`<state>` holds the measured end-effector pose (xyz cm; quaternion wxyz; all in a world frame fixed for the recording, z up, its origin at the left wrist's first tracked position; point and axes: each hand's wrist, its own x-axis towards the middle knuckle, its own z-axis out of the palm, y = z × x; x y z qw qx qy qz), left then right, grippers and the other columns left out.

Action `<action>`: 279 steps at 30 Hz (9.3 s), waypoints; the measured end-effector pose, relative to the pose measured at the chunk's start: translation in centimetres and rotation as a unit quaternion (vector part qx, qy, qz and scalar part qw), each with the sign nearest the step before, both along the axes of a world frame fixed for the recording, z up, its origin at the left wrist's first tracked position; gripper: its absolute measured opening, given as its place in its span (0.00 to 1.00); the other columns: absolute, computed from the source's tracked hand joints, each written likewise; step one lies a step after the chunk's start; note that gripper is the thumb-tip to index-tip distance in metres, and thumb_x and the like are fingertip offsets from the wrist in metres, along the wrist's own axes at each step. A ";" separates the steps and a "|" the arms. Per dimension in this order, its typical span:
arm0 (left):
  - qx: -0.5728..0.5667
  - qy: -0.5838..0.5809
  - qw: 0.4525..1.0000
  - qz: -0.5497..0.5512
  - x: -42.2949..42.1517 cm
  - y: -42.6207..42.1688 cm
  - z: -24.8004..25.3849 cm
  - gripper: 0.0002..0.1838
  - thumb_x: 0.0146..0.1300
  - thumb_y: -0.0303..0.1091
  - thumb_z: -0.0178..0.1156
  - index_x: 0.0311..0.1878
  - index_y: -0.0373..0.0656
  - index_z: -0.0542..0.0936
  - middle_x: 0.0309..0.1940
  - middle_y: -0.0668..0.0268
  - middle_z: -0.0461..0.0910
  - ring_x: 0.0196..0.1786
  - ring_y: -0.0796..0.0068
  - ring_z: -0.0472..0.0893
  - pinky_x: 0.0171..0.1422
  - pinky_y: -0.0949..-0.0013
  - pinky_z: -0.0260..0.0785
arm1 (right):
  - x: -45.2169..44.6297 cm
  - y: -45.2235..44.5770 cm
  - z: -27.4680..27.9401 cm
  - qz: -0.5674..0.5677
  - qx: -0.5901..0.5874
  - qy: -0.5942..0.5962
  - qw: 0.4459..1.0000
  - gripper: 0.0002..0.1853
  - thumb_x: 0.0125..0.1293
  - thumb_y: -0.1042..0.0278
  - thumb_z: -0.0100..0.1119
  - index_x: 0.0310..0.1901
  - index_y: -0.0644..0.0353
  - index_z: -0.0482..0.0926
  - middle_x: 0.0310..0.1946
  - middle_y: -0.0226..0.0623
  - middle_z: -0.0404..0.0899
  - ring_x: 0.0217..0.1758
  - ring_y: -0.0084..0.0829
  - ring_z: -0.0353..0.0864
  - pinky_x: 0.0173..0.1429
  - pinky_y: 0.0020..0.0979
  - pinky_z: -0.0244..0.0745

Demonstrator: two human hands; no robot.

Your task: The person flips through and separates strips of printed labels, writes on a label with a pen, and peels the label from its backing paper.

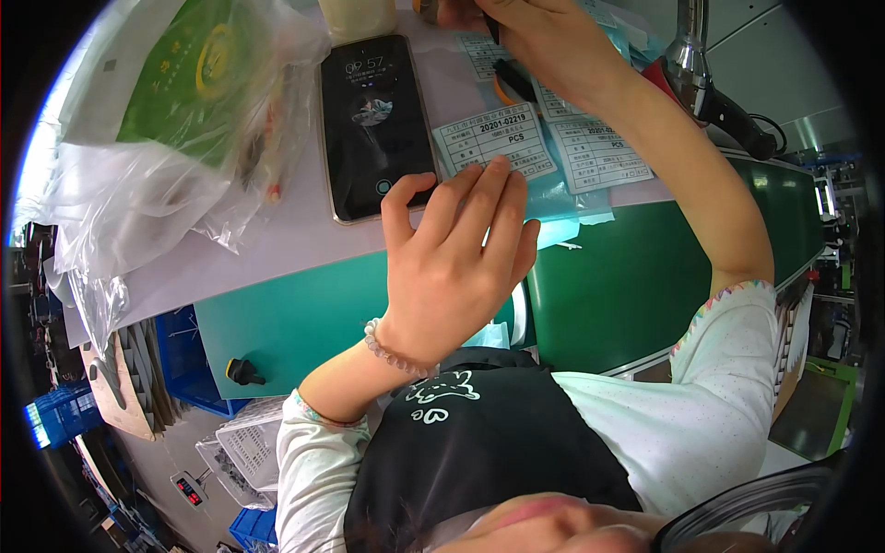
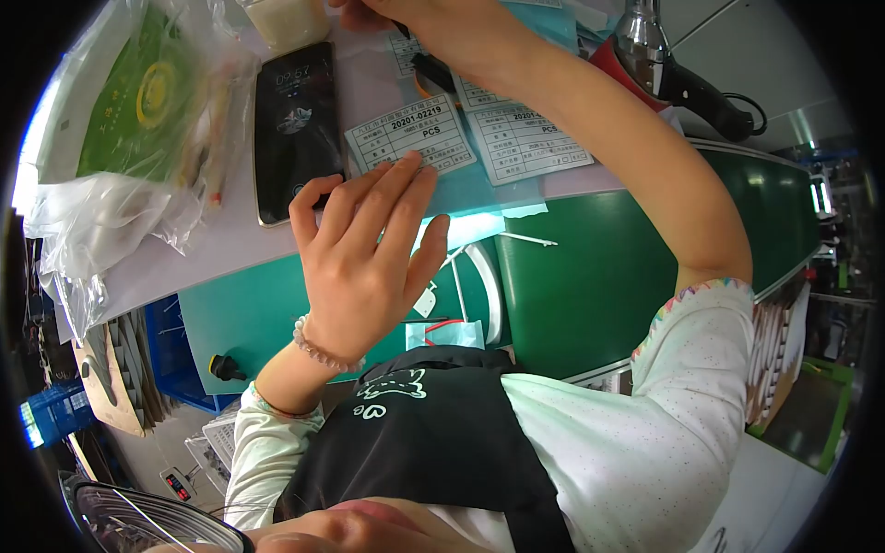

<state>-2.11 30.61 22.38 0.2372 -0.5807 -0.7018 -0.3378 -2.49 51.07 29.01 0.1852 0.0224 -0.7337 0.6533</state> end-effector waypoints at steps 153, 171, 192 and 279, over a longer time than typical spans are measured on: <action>0.018 0.053 0.998 0.031 -1.5 -0.8 -1.4 0.17 0.52 0.47 0.68 0.44 0.52 0.82 0.51 0.66 0.81 0.55 0.64 0.77 0.67 0.53 0.59 | 6.9 -5.1 -1.9 -0.177 0.107 -0.136 0.969 0.11 0.65 0.70 0.57 0.26 0.61 0.68 0.20 0.26 0.71 0.21 0.17 0.78 0.24 0.19 0.73; 0.009 0.057 0.998 0.033 -1.4 -0.9 -1.3 0.18 0.52 0.47 0.68 0.45 0.53 0.82 0.52 0.67 0.81 0.56 0.64 0.76 0.67 0.52 0.59 | 7.1 -5.0 -1.7 -0.217 0.039 -0.065 0.973 0.13 0.65 0.70 0.58 0.25 0.60 0.67 0.16 0.28 0.69 0.19 0.19 0.76 0.23 0.21 0.70; -0.035 0.071 0.994 0.071 -1.2 -0.9 -1.0 0.22 0.53 0.50 0.66 0.48 0.49 0.81 0.50 0.69 0.80 0.59 0.67 0.74 0.70 0.54 0.57 | 7.7 -3.0 -1.7 -0.155 0.100 -0.095 0.978 0.14 0.65 0.68 0.61 0.25 0.60 0.68 0.16 0.31 0.74 0.18 0.18 0.76 0.23 0.20 0.70; 0.001 0.053 0.997 0.059 -1.4 -0.8 -1.5 0.20 0.54 0.51 0.66 0.41 0.45 0.81 0.48 0.69 0.83 0.57 0.67 0.77 0.68 0.54 0.60 | 7.4 -6.6 -2.4 -0.154 0.147 -0.118 0.970 0.17 0.65 0.74 0.58 0.21 0.58 0.63 0.15 0.26 0.70 0.17 0.12 0.69 0.19 0.17 0.62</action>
